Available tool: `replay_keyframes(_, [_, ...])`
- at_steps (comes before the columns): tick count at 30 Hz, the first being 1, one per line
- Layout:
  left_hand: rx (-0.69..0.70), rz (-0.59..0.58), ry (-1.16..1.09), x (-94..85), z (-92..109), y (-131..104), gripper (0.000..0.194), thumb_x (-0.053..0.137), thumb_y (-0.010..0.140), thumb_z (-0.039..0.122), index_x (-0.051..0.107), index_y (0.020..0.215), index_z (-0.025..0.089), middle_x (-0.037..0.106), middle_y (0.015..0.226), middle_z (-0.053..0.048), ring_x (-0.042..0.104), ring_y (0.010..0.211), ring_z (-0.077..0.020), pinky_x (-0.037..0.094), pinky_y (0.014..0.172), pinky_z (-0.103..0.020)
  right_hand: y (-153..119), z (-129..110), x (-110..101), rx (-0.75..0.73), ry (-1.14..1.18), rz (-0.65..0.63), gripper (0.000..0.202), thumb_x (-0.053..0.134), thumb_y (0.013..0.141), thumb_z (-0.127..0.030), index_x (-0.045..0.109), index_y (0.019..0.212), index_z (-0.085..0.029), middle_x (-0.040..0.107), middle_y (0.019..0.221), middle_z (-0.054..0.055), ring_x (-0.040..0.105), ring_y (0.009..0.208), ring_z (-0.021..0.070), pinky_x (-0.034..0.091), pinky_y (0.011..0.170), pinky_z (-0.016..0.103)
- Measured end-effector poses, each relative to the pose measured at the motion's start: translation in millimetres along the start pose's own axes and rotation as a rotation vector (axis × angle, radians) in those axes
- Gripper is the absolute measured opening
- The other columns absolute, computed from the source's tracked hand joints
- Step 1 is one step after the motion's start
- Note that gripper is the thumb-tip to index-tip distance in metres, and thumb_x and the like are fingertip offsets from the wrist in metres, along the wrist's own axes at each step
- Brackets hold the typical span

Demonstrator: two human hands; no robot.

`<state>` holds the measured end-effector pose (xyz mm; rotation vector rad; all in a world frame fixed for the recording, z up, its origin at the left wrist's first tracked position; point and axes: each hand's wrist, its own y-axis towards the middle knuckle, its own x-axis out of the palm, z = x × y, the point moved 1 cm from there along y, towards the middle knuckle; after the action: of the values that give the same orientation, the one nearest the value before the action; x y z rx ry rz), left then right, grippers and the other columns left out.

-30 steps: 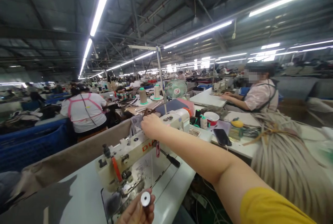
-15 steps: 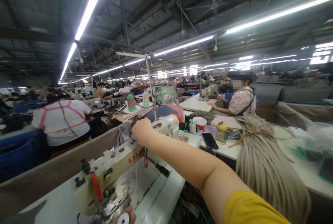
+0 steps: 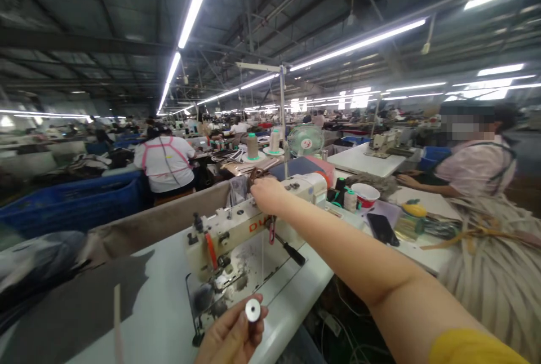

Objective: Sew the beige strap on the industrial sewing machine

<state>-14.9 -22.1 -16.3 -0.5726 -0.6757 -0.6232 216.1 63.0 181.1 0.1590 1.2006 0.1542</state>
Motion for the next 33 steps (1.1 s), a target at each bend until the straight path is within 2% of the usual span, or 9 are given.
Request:
replay_keyframes(4, [0.043,-0.007,-0.056,20.2,3.3,-9.8,0.052,0.104,0.056,0.035,0.085,0.098,0.013,0.080,0.094,-0.016,0.069,0.075,-0.0143,0.056,0.074,-0.023,5.0,7.1,4.4,0.093,-0.037,-0.012,0.022,0.070,0.099,-0.033,0.072,0.109,-0.013,0.075,0.114,0.010,0.072,0.104,0.0255,0.059,0.094,0.047])
replay_keyframes(8, [0.033,-0.038,-0.051,30.3,4.0,-16.6,0.055,0.104,0.056,0.033,0.084,0.102,0.010,0.079,0.093,-0.015,0.068,0.074,-0.0136,0.055,0.073,-0.023,8.4,7.5,5.3,-0.018,-0.021,0.032,0.023,0.064,0.102,-0.028,0.070,0.118,-0.012,0.072,0.124,0.011,0.067,0.116,0.0265,0.053,0.103,0.047])
replay_keyframes(12, [0.052,-0.025,-0.062,22.9,0.7,-16.7,0.048,0.100,0.066,0.035,0.084,0.105,0.011,0.079,0.099,-0.015,0.067,0.078,-0.0127,0.054,0.078,-0.023,7.0,11.6,6.0,0.026,-0.013,-0.022,0.018,0.070,0.098,-0.029,0.073,0.107,-0.013,0.077,0.111,0.010,0.072,0.102,0.0251,0.058,0.092,0.044])
replay_keyframes(15, [0.060,-0.062,-0.043,20.2,-1.3,-16.0,0.045,0.096,0.073,0.036,0.083,0.108,0.011,0.079,0.102,-0.016,0.067,0.081,-0.0131,0.053,0.079,-0.023,5.6,10.8,9.3,0.079,0.003,0.045,0.018,0.066,0.100,-0.025,0.072,0.110,-0.011,0.074,0.117,0.013,0.069,0.111,0.0280,0.053,0.098,0.048])
replay_keyframes(18, [0.040,-0.090,-0.020,20.4,-1.0,-16.0,0.047,0.096,0.074,0.036,0.082,0.111,0.010,0.079,0.104,-0.018,0.068,0.082,-0.0146,0.053,0.079,-0.024,5.2,7.4,14.1,0.014,0.093,0.104,0.016,0.061,0.100,-0.017,0.071,0.112,-0.011,0.072,0.119,0.012,0.066,0.115,0.0268,0.049,0.103,0.046])
replay_keyframes(22, [0.044,-0.042,-0.057,13.8,1.2,-20.8,0.046,0.098,0.070,0.033,0.083,0.107,0.012,0.079,0.101,-0.015,0.069,0.081,-0.0142,0.054,0.080,-0.024,-4.7,9.4,16.0,0.036,0.293,0.155,0.014,0.061,0.093,-0.011,0.074,0.091,-0.014,0.074,0.102,0.012,0.069,0.097,0.0251,0.051,0.091,0.035])
replay_keyframes(25, [-0.002,-0.087,-0.054,3.6,-2.4,-30.5,0.045,0.100,0.066,0.032,0.083,0.101,0.009,0.080,0.093,-0.016,0.071,0.078,-0.0152,0.054,0.077,-0.023,-31.7,9.0,20.0,0.142,0.473,0.287,0.023,0.055,0.094,-0.010,0.070,0.111,-0.015,0.071,0.114,0.014,0.066,0.104,0.0246,0.047,0.097,0.033])
replay_keyframes(29, [-0.127,-0.138,-0.061,-14.3,-9.7,-45.1,0.043,0.101,0.064,0.033,0.084,0.096,0.010,0.080,0.087,-0.015,0.073,0.074,-0.0149,0.054,0.075,-0.022,-80.9,-0.9,53.8,0.393,0.745,0.436,0.025,0.047,0.101,-0.033,0.064,0.110,-0.017,0.071,0.111,0.015,0.065,0.103,0.0286,0.048,0.097,0.042])
replay_keyframes(33, [-0.093,-0.053,-0.098,-23.2,-5.2,-54.3,0.039,0.101,0.062,0.032,0.085,0.093,0.013,0.080,0.086,-0.013,0.074,0.077,-0.0162,0.056,0.077,-0.023,-102.0,-19.0,110.8,0.586,1.126,0.370,0.044,0.043,0.096,-0.060,0.063,0.091,-0.021,0.074,0.086,0.012,0.069,0.079,0.0281,0.057,0.076,0.043])
